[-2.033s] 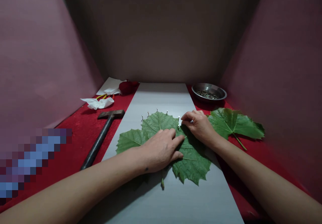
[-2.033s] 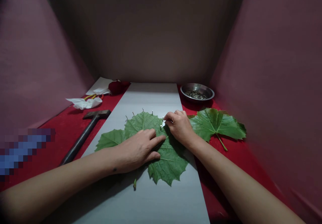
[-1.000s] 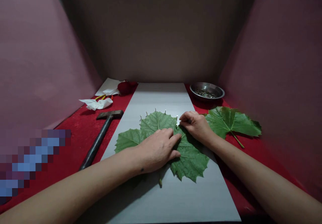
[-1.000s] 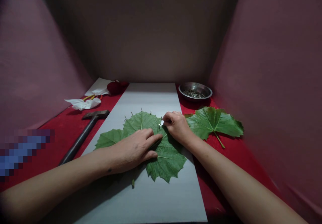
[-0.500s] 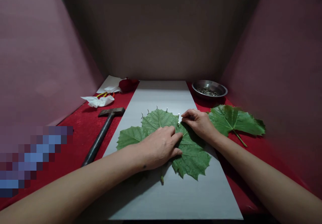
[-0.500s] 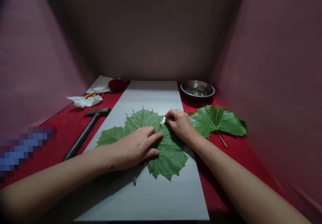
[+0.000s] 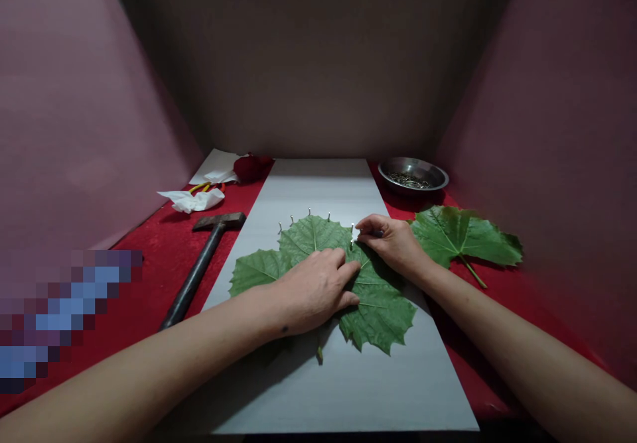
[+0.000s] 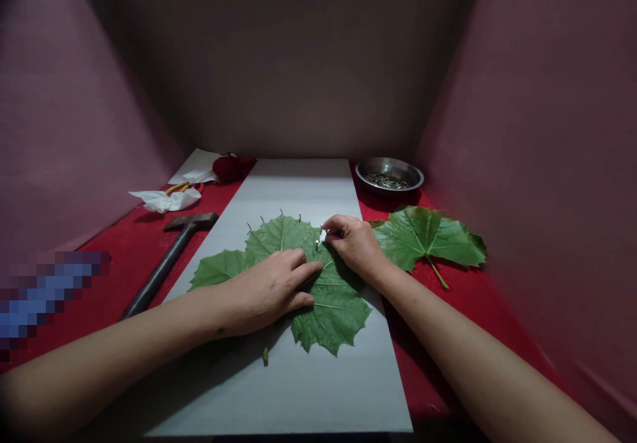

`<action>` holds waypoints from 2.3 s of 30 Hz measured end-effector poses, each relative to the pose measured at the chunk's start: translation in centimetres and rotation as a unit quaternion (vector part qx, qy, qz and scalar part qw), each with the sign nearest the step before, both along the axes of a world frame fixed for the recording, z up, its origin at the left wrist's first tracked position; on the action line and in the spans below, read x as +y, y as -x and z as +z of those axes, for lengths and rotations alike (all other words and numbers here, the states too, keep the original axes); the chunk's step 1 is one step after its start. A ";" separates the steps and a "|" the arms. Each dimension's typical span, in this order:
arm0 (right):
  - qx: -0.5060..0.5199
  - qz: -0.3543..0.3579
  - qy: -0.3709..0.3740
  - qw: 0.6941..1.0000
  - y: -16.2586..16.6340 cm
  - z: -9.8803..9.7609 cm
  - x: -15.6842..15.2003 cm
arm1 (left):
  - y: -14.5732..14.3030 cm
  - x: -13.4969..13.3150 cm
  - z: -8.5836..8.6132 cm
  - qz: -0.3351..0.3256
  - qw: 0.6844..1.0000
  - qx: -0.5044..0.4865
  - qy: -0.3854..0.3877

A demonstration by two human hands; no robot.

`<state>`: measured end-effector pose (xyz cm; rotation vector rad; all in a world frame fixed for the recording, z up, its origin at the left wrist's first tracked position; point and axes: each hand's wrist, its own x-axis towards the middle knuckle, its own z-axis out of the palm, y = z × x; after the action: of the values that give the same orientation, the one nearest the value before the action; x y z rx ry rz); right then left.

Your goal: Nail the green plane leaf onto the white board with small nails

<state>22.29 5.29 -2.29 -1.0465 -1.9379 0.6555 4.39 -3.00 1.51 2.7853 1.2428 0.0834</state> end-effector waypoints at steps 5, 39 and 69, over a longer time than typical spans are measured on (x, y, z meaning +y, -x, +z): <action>0.006 -0.009 0.008 1.000 -0.1 -0.2 0.2 | 0.0 0.0 0.0 0.000 1.000 0.002 0.000; -0.059 -0.030 -0.013 0.998 -0.3 0.2 0.8 | -0.3 -0.1 0.6 0.000 1.000 0.010 0.014; -0.090 -0.022 -0.041 0.995 -0.2 0.1 0.8 | 12.5 -4.5 3.3 0.292 0.948 -0.097 -0.076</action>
<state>22.48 6.10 -2.19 -1.1254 -2.0712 0.4671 -8.14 -7.53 4.86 2.3388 2.0225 0.4956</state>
